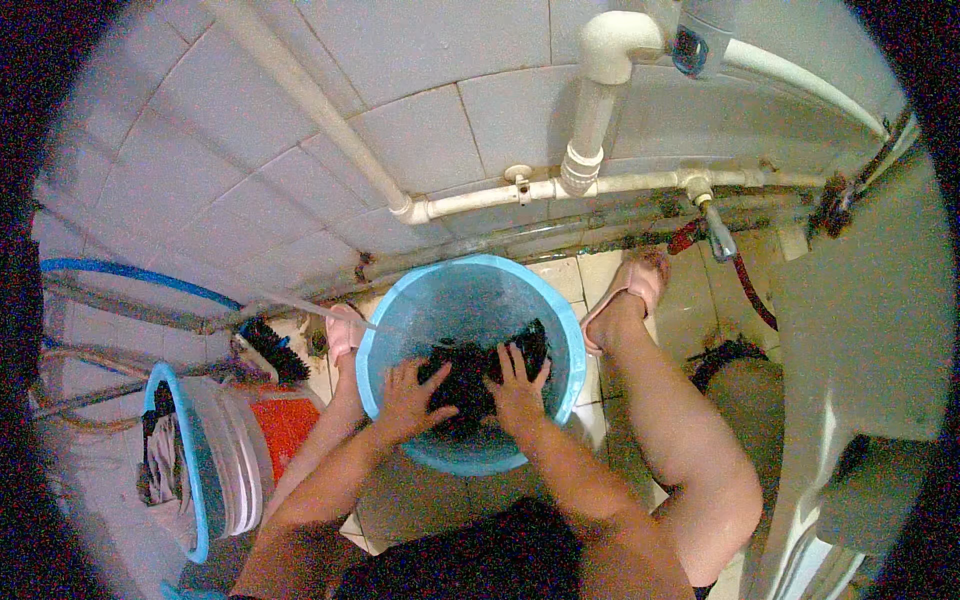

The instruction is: The person hand-washes several pieces of clothing in a blue basin filled with water. They scrub and rinse a black garment, then a grey garment, and finally a dark red garment, transferring each item to a separate bucket after washing.

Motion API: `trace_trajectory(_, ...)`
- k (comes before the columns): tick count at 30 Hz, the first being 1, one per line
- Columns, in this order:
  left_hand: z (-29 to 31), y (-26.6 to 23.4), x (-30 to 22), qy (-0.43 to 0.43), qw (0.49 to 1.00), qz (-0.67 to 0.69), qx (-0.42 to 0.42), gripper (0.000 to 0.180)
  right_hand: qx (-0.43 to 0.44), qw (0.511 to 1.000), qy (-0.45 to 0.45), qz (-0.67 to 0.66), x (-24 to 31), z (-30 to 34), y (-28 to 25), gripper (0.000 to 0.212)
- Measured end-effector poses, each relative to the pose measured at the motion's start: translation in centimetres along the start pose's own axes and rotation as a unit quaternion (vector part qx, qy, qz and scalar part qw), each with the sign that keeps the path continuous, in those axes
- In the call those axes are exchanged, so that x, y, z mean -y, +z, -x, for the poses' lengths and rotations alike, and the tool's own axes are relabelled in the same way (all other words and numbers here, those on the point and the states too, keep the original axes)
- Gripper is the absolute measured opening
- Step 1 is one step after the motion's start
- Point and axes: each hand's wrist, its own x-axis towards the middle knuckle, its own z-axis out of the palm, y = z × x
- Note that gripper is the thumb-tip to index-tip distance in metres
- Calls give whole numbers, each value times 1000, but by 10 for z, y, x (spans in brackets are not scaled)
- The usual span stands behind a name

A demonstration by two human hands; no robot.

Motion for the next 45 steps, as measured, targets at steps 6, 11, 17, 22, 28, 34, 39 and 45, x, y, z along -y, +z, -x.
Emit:
trace_trajectory(6,-48,59,-14,-103,992,-52,55,82,79,997,3,-7,-14,-40,13,76)
trace_trajectory(11,-90,66,9,-99,991,-66,58,73,90,994,57,-33,-17,-73,-8,66)
trace_trajectory(17,-137,79,31,-220,975,37,19,52,67,980,150,-115,-39,-119,22,56)
trace_trajectory(22,-110,76,32,-94,988,82,-86,41,-29,907,153,-391,-63,-112,42,73)
trace_trajectory(28,-17,7,-19,44,990,119,-68,45,-25,899,235,-368,-25,-44,-16,86)
trace_trajectory(34,-2,9,-15,25,999,26,-36,63,-22,999,14,-48,-9,-12,-17,67)
trace_trajectory(39,-35,51,-14,-93,995,-16,33,68,98,992,57,-59,-10,-30,3,85)
trace_trajectory(45,-74,114,15,-124,991,-57,-7,60,107,992,56,-43,-34,-84,51,75)
